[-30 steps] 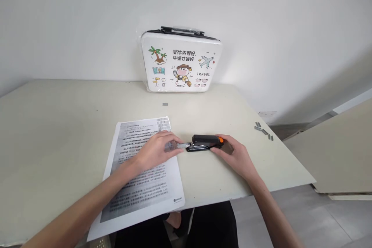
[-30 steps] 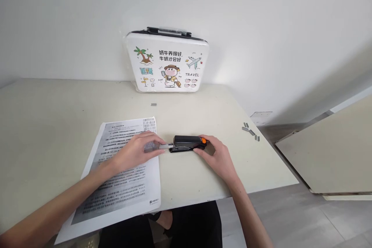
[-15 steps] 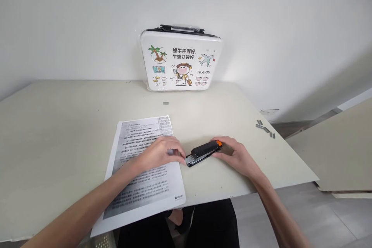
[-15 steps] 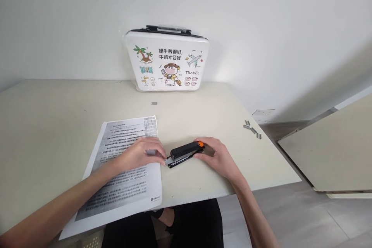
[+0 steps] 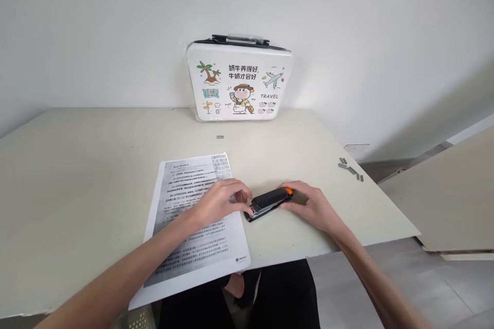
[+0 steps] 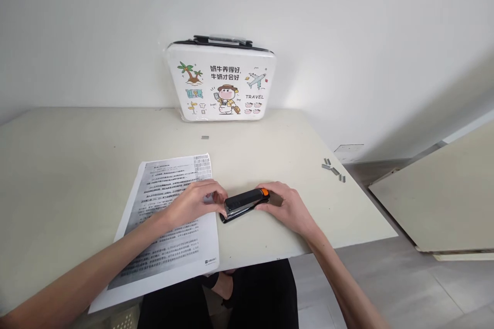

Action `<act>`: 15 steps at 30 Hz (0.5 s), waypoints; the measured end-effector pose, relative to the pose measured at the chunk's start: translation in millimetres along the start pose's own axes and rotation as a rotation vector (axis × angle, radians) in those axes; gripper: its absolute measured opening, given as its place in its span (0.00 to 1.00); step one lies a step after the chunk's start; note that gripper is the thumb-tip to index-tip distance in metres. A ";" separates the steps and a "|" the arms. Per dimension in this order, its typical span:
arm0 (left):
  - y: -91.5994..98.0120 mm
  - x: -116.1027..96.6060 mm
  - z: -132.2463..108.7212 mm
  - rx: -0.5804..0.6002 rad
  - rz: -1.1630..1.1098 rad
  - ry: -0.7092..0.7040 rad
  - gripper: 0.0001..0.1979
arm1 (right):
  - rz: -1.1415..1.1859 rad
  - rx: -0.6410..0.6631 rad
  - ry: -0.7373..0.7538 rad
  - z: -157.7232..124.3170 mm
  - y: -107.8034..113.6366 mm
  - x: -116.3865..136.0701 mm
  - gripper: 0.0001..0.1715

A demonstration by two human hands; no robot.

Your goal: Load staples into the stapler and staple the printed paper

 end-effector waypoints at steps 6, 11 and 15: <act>-2.8 3.8 -0.2 -0.002 -0.004 0.011 0.16 | 0.042 0.023 -0.026 -1.2 -0.1 0.9 0.22; 5.9 -1.5 -0.8 0.027 0.081 -0.074 0.17 | 0.047 0.006 -0.069 -2.6 -0.7 -2.8 0.29; 40.1 13.3 -13.7 -0.072 0.327 -0.051 0.16 | 0.059 0.003 -0.080 -4.4 -1.6 -2.8 0.27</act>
Point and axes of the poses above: each hand's wrist, its own z-axis towards the middle knuckle, its own y-axis out of the back of the hand, x = y × z, the point moved 2 cm from there along z, towards the middle knuckle, and after that the axes turned 5 degrees about -y, right-handed, at the moved point
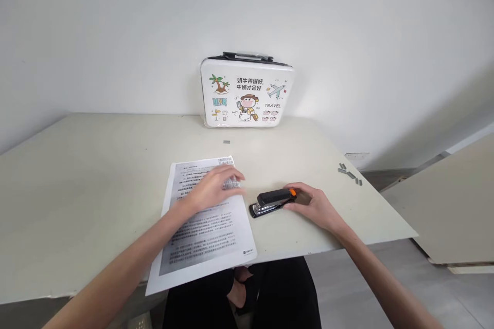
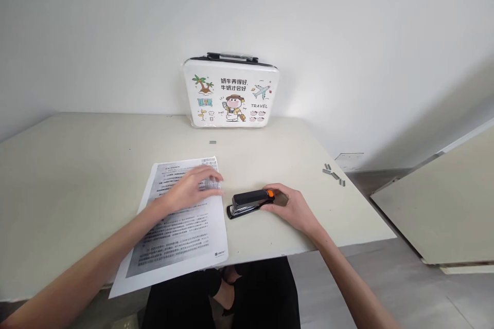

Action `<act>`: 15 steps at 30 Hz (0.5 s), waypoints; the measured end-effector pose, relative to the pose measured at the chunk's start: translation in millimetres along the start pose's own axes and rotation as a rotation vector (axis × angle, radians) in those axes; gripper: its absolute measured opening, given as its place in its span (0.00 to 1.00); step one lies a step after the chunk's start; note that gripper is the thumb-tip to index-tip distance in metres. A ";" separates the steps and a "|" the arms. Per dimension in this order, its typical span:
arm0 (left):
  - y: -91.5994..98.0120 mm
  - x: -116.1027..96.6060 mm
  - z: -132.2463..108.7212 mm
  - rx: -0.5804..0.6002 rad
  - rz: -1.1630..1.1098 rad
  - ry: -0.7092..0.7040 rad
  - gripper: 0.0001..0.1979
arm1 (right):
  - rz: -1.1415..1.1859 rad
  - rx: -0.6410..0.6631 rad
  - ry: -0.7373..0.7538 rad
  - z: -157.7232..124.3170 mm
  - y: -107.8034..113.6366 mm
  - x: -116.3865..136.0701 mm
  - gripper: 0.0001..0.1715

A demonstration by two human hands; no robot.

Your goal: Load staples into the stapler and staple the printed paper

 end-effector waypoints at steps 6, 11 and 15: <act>33.0 54.0 -34.9 -0.175 0.600 0.320 0.23 | -0.049 -0.021 -0.013 -6.8 -1.3 4.0 0.26; 28.7 60.4 -40.7 -0.193 0.644 0.405 0.21 | -0.077 -0.015 -0.023 -9.0 -2.1 3.4 0.26; 27.7 61.2 -35.9 -0.246 0.577 0.410 0.18 | -0.090 -0.023 -0.014 -9.2 -2.5 3.0 0.26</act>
Point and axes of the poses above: each hand's wrist, its own z-axis towards the middle knuckle, its own y-axis out of the back of the hand, x = y × z, the point moved 2 cm from there along z, towards the middle knuckle, and after that the axes turned 5 degrees about -y, right-handed, at the moved point
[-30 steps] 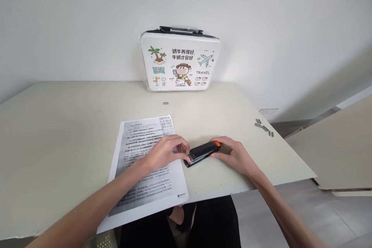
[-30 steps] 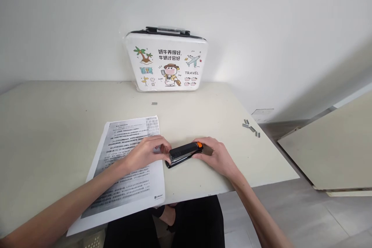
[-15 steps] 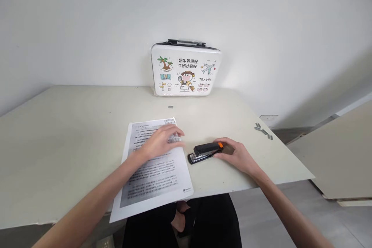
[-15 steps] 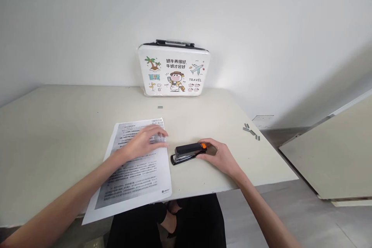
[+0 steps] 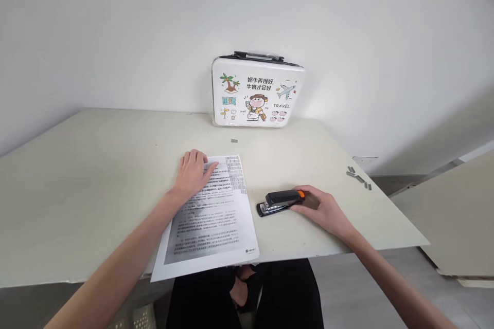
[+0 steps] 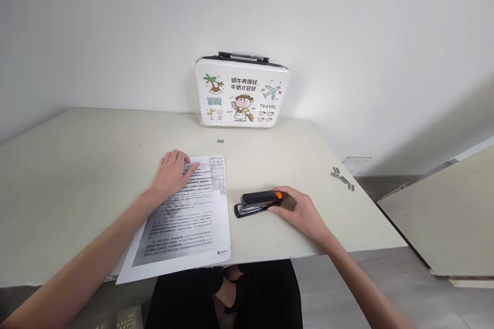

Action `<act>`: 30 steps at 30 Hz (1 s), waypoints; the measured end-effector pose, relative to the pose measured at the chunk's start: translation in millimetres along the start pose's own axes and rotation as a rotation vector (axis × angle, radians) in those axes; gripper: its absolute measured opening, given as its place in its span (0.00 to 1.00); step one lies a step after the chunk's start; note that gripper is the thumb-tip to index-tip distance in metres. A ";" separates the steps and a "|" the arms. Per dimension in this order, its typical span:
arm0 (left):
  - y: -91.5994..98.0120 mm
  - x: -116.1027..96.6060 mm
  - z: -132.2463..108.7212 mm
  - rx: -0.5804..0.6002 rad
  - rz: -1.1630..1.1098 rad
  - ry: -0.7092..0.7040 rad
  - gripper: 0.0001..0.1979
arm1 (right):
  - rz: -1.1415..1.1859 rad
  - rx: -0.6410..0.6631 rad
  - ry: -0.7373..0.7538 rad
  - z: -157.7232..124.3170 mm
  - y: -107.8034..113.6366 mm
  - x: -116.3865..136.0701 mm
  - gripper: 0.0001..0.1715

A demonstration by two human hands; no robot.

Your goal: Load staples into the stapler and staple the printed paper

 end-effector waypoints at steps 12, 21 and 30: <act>71.7 -83.7 -105.6 0.610 -0.386 -0.458 0.53 | 0.002 0.003 0.007 -1.5 0.2 8.2 0.24; 76.3 -102.9 -143.2 0.526 -0.404 -0.481 0.39 | -0.045 -0.012 -0.001 -2.5 0.5 6.2 0.26; 74.9 -134.6 -150.5 0.555 -0.471 -0.600 0.38 | -0.113 0.088 0.056 -1.2 11.6 15.3 0.25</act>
Point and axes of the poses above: each hand's wrist, its own z-axis towards the middle knuckle, its own y-axis out of the back of the hand, x = y × z, the point moved 2 cm from there along z, towards the middle knuckle, and after that the axes turned 5 degrees about -y, right-handed, at the moved point
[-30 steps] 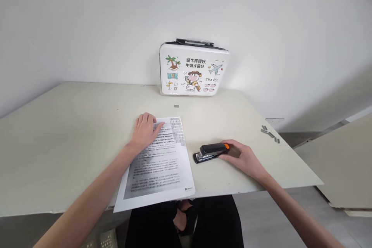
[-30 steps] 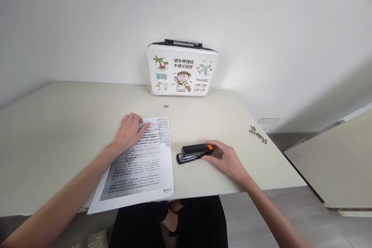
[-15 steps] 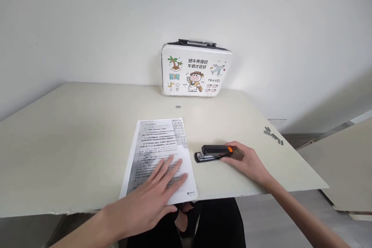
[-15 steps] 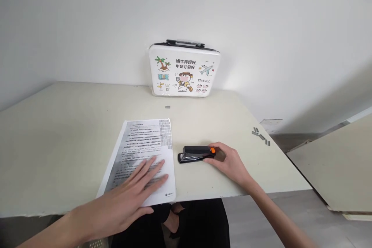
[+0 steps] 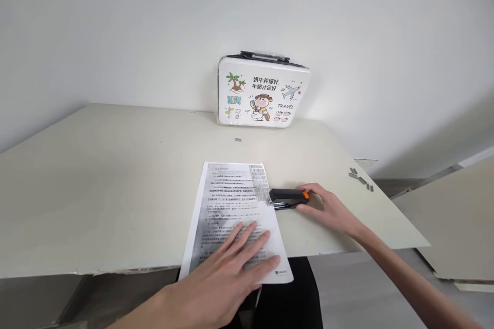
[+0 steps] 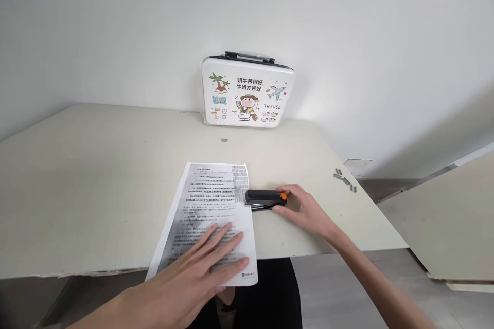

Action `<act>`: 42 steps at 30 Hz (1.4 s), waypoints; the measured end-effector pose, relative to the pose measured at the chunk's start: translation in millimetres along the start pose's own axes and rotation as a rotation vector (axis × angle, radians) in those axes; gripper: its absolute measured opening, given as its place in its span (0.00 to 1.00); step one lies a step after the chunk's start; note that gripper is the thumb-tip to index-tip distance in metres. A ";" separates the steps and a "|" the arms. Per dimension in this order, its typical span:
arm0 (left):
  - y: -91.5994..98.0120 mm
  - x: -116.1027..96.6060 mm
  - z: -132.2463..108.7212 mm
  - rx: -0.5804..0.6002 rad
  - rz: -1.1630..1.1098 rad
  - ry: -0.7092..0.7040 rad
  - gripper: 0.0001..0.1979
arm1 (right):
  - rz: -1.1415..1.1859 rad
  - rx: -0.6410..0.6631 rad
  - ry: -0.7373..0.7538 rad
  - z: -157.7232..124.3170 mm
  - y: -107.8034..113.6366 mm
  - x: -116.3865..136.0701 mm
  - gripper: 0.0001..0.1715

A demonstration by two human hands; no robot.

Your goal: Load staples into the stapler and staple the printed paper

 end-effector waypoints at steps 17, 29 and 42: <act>9.1 94.4 85.7 -0.160 0.049 0.069 0.43 | -0.124 0.114 -0.007 53.1 -33.3 88.9 0.35; -1.8 96.7 87.0 -0.206 0.050 0.086 0.41 | -0.227 0.084 -0.020 55.6 -44.5 82.3 0.37; -3.0 96.7 88.9 -0.183 0.066 0.112 0.40 | -0.346 0.127 -0.047 57.5 -52.1 86.0 0.35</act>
Point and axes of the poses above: each hand's wrist, its own z-axis towards the middle knuckle, its own y-axis out of the back of the hand, x = y × z, the point moved 2 cm from there along z, towards the middle knuckle, and after that the axes turned 5 degrees about -y, right-handed, at the moved point
